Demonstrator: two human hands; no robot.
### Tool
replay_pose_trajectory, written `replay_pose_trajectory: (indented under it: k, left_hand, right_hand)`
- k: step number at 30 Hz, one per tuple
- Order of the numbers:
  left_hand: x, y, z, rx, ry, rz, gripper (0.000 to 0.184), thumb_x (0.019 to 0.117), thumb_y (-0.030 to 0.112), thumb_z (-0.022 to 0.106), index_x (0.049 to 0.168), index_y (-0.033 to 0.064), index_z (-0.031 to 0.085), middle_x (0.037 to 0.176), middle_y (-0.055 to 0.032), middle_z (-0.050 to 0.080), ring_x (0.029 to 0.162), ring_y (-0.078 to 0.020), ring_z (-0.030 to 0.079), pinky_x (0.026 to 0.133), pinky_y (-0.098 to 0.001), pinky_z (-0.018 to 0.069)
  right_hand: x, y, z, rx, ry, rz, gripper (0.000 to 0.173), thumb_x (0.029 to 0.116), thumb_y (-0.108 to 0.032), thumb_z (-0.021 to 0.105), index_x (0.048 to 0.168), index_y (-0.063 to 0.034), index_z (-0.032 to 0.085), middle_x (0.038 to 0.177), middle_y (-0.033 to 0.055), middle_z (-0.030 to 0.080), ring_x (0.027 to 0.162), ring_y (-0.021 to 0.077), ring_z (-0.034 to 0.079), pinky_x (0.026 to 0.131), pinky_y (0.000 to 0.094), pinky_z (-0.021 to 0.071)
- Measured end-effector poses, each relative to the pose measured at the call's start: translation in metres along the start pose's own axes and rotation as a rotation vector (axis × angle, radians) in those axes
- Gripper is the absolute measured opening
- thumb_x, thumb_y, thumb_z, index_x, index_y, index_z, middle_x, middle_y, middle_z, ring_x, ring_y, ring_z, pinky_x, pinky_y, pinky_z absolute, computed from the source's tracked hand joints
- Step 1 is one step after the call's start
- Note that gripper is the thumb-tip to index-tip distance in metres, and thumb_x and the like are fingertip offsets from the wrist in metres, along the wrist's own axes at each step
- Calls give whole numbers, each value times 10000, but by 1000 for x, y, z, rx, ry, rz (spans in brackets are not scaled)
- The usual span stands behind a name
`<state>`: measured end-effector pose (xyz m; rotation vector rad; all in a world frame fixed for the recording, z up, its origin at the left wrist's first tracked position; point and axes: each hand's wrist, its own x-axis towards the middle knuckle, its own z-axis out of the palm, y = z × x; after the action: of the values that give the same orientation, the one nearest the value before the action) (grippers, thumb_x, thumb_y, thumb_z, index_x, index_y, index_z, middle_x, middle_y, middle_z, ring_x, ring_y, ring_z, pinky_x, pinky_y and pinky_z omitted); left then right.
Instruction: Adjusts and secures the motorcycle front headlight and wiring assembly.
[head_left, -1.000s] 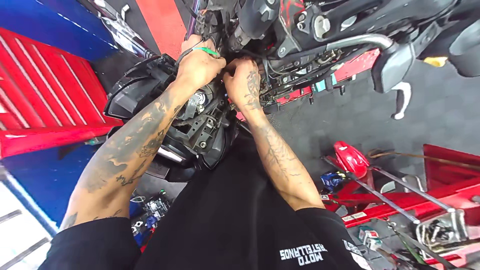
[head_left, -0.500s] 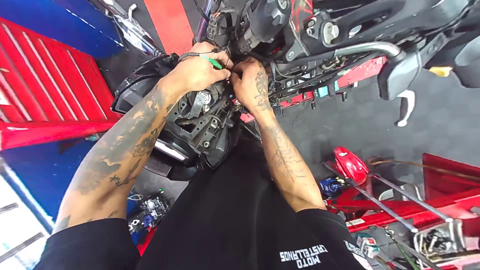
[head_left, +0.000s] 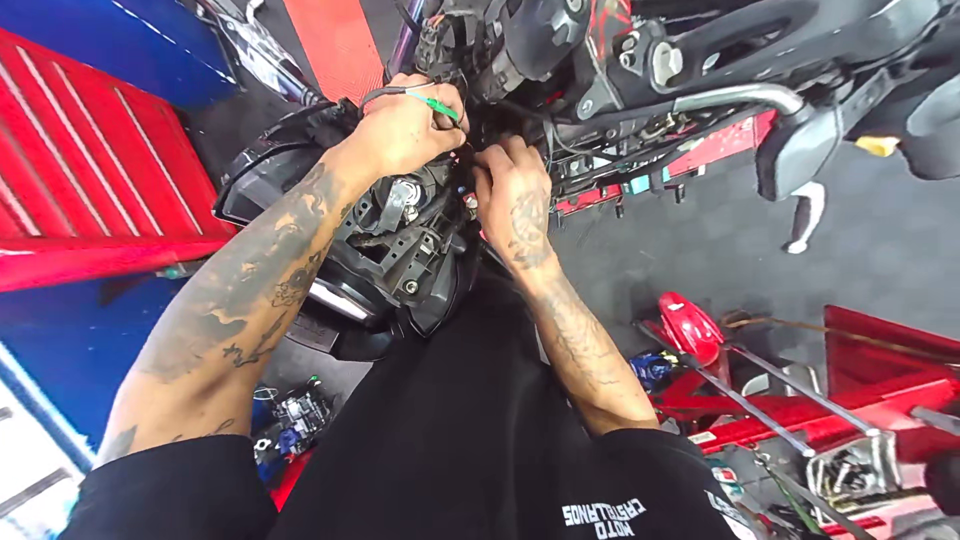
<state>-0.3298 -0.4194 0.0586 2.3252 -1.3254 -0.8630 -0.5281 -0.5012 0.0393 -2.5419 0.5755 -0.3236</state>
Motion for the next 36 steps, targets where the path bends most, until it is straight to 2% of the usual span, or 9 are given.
replay_pose_trajectory:
  k: [5, 11, 13, 19, 22, 25, 28, 32, 36]
  left_hand:
    - [5, 4, 0, -39, 20, -52, 287, 936, 397, 686, 1122, 186, 743, 1087, -39, 735, 1135, -209, 646, 1013, -479, 472]
    - [14, 13, 3, -146, 35, -195, 282, 926, 359, 681, 1039, 104, 723, 1103, -83, 678, 1040, -199, 639, 928, -477, 498]
    - [16, 14, 2, -232, 31, -266, 228, 928, 330, 702, 989, 113, 734, 945, -34, 719, 871, -142, 670, 822, -436, 537]
    - [14, 19, -2, -327, 0, -456, 214, 918, 329, 706, 1024, 146, 738, 885, 20, 686, 645, -63, 545, 605, -307, 458]
    - [12, 20, -2, -326, 17, -477, 254, 930, 336, 697, 1066, 123, 729, 901, 2, 681, 671, -80, 567, 635, -315, 485]
    - [8, 22, -1, -322, 53, -454, 227, 952, 307, 690, 1086, 127, 720, 839, 30, 682, 598, -46, 563, 569, -257, 481]
    - [3, 18, -3, -241, 50, -293, 236, 961, 292, 684, 1132, 132, 714, 945, 0, 729, 731, -76, 672, 710, -316, 579]
    - [-2, 9, -1, -269, 0, -174, 217, 1009, 315, 644, 1154, 161, 690, 920, 34, 728, 672, -41, 635, 643, -268, 544]
    - [1, 5, 1, -259, 1, -122, 234, 1014, 321, 634, 1148, 135, 681, 955, 38, 736, 725, -23, 640, 704, -267, 538]
  right_hand:
    - [-9, 9, -2, 34, 52, -105, 130, 970, -99, 652, 1070, -61, 726, 1138, 168, 660, 1065, 350, 638, 875, 449, 545]
    - [2, -4, -7, 61, 20, -20, 248, 965, -193, 708, 1186, -81, 709, 1157, 169, 665, 1088, 366, 632, 904, 478, 531]
    - [12, -7, 5, 26, 33, 31, 204, 968, -224, 696, 1120, -93, 736, 1159, 152, 673, 1100, 354, 632, 915, 483, 531]
    - [44, -11, 32, -101, 78, 242, 231, 950, -289, 651, 1042, -111, 766, 1100, 106, 713, 1076, 291, 672, 890, 434, 543]
    - [47, -16, 30, -141, 61, 210, 182, 922, -216, 643, 983, -83, 753, 1115, 116, 709, 1103, 301, 663, 894, 442, 544]
    - [50, -12, 31, -116, 55, 156, 165, 911, -169, 627, 963, -63, 741, 1115, 123, 707, 1107, 304, 659, 894, 426, 545]
    - [53, -1, 25, -37, 1, 138, 194, 922, -196, 620, 995, -70, 749, 1133, 116, 706, 1102, 285, 671, 920, 430, 545]
    - [48, -4, 25, -71, 15, 182, 214, 912, -208, 613, 1019, -65, 731, 1094, 125, 717, 1076, 303, 686, 891, 451, 552]
    - [44, -3, 23, -55, 30, 198, 250, 929, -202, 587, 1069, -56, 734, 1083, 130, 727, 1070, 300, 691, 908, 447, 550]
